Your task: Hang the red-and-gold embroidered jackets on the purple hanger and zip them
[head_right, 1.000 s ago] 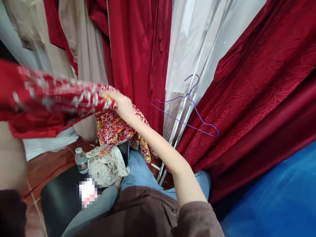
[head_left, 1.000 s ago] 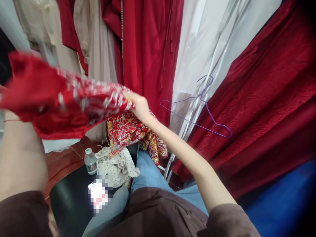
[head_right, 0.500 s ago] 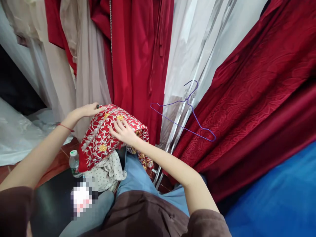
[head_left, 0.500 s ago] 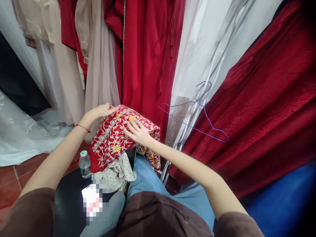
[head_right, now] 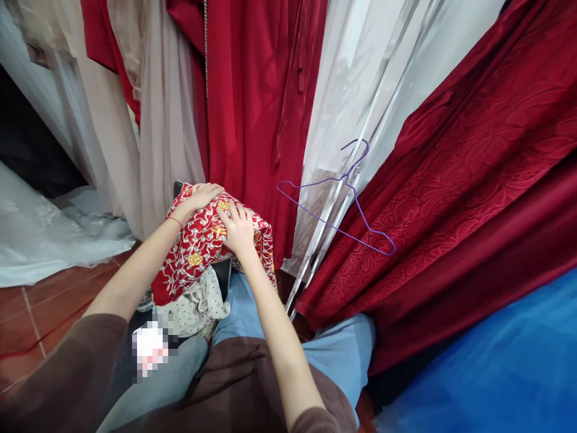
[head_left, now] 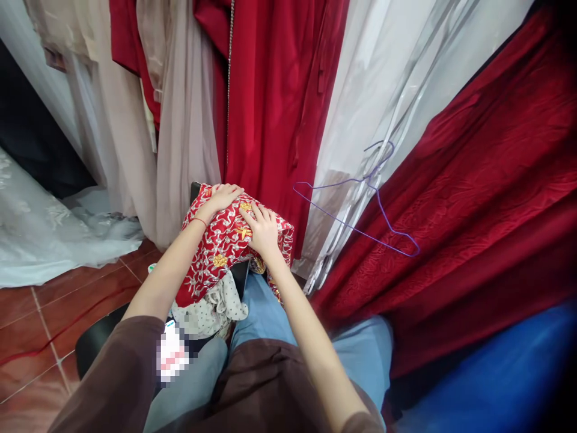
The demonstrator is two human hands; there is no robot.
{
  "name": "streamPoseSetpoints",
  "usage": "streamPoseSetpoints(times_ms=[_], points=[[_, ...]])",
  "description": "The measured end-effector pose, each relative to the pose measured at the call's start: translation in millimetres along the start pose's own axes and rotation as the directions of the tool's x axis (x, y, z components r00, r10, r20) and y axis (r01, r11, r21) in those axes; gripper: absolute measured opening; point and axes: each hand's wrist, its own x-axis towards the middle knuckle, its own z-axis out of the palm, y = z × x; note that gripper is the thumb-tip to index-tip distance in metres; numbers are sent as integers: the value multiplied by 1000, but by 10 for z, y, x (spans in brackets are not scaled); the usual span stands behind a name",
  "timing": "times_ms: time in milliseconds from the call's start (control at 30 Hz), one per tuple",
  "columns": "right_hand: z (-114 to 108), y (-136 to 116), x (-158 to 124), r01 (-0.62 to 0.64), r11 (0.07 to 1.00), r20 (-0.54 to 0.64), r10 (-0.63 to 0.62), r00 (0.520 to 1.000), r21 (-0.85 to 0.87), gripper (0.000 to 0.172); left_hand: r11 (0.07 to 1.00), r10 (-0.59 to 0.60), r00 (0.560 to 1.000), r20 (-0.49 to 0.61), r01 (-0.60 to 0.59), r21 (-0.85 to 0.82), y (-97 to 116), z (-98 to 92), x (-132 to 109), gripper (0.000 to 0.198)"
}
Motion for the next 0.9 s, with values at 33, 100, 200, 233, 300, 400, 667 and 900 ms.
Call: streamPoseSetpoints(times_ms=[33, 100, 200, 233, 300, 400, 667, 900], points=[[17, -21, -16, -26, 1000, -18, 26, 999, 14, 63, 1000, -19, 1000, -11, 20, 13, 22, 1, -29, 33], [32, -49, -36, -47, 998, -35, 48, 998, 30, 61, 998, -53, 997, -54, 54, 25, 70, 13, -84, 38], [25, -47, -45, -22, 999, -23, 22, 999, 26, 58, 997, -82, 990, -118, 82, 1, 117, 44, -135, 43], [22, -40, -46, -14, 1000, -18, 14, 1000, 20, 57, 996, -86, 988, -125, 87, -1, 125, 52, -141, 43], [22, -24, -45, -7, 1000, -17, 7, 1000, 9, 57, 996, -88, 988, -128, 87, -7, 135, 59, -142, 42], [35, -16, -41, -13, 1000, -36, 13, 999, 4, 56, 997, -76, 989, -125, 74, -20, 139, 50, -136, 41], [14, -9, -42, 1, 1000, -20, -1, 1000, -4, 58, 999, -49, 991, -122, 49, -1, 105, 76, -150, 43], [-31, -159, 8, -23, 995, -36, 20, 999, -94, 53, 951, -219, 963, -160, 175, -254, 33, -110, -113, 35]])
